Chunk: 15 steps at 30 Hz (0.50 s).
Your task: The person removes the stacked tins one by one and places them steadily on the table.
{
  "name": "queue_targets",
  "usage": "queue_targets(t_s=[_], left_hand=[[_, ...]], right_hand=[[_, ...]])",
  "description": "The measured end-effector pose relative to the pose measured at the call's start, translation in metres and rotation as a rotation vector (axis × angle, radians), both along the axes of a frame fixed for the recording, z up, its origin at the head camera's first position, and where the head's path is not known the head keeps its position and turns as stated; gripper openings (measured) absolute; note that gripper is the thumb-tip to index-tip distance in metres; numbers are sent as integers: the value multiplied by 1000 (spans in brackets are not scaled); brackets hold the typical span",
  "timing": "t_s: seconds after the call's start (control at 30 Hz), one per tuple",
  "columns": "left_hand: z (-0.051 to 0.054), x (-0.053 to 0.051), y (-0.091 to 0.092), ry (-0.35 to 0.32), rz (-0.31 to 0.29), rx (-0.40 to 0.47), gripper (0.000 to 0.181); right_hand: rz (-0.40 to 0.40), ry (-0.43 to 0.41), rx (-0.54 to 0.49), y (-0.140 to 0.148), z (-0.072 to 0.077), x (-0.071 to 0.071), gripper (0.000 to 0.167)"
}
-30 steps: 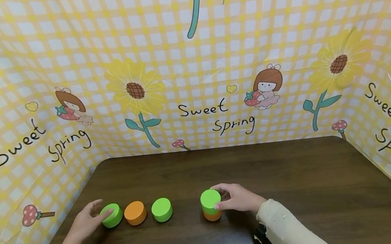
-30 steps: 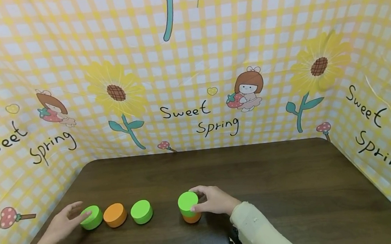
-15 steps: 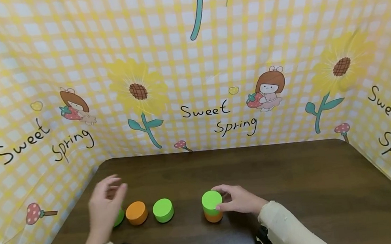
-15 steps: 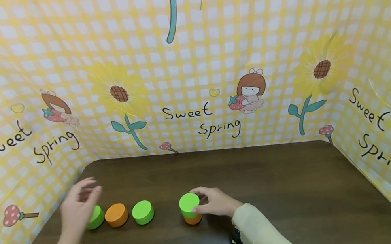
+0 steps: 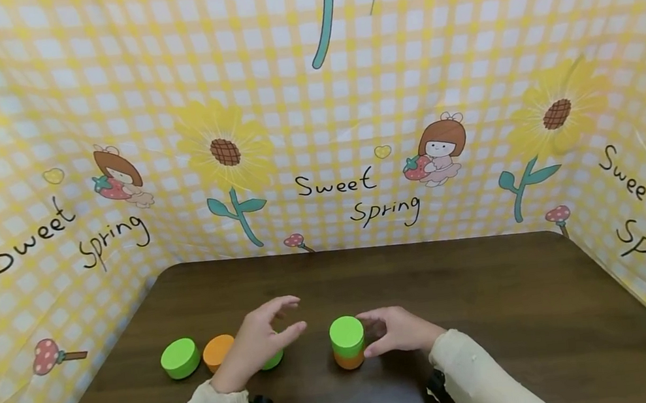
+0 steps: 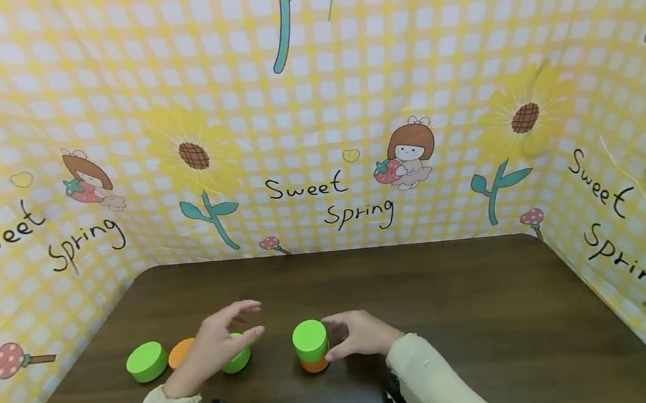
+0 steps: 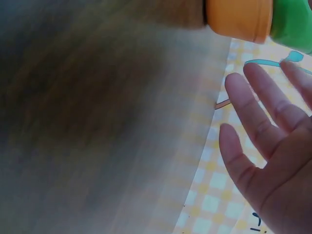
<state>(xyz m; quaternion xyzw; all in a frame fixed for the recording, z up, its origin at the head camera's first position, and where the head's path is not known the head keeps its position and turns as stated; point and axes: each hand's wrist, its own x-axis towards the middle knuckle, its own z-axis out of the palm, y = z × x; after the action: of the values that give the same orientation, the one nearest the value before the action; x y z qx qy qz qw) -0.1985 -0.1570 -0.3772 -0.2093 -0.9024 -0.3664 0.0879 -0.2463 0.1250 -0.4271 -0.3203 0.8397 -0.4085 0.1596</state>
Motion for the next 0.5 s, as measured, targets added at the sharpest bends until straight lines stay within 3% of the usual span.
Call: queue_targets(t_s=[0.1, 0.23, 0.37, 0.5], left_hand=[[1, -4, 8, -93, -96, -100, 60], [0, -7, 21, -141, -178, -175, 69], [-4, -10, 36, -117, -234, -198, 69], [-6, -11, 49, -76, -228, -236, 67]], right_hand=[[14, 39, 20, -3, 0, 0, 61], [19, 38, 21, -6, 0, -2, 59], [29, 20, 20, -9, -2, -4, 51], [48, 11, 9, -12, -6, -3, 45]])
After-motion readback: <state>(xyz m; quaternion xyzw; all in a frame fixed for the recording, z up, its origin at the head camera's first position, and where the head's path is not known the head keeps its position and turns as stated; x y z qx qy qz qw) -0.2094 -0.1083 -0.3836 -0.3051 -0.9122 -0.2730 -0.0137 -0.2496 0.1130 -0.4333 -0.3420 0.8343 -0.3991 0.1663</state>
